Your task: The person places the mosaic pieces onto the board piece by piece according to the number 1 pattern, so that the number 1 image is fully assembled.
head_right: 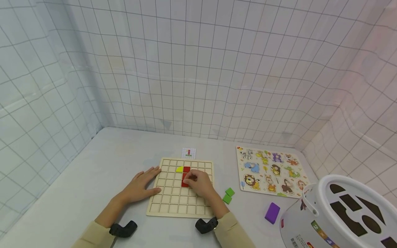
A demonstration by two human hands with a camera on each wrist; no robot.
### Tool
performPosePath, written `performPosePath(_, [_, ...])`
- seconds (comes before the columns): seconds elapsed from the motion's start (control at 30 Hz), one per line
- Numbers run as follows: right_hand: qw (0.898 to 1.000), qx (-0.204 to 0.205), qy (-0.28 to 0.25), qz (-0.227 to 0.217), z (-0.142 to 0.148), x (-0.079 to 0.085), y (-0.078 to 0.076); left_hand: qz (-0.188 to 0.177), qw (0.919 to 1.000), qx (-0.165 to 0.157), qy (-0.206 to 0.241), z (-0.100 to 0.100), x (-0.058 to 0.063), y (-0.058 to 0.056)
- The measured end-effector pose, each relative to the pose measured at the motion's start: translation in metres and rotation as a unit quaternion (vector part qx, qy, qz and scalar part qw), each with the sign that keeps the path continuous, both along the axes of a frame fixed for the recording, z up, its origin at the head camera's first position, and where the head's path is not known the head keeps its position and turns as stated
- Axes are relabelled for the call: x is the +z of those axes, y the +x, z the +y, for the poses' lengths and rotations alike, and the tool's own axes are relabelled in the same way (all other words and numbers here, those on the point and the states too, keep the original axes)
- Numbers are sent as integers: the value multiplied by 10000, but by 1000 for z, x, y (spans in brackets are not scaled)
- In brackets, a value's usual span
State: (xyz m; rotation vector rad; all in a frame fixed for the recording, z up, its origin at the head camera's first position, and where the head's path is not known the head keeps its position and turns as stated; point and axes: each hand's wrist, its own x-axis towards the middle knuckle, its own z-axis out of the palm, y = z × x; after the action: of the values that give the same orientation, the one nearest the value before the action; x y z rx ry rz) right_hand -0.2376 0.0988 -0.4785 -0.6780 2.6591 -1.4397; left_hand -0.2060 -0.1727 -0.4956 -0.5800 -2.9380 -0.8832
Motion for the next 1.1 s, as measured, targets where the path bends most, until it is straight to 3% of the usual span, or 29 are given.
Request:
performPosePath(0.63, [9985, -195, 175, 487, 0, -9, 1, 28, 10000, -39, 24, -1, -1, 0])
performPosePath(1.1, [9981, -232, 263, 514, 1, -14, 1, -11, 10000, -60, 20, -1, 1, 0])
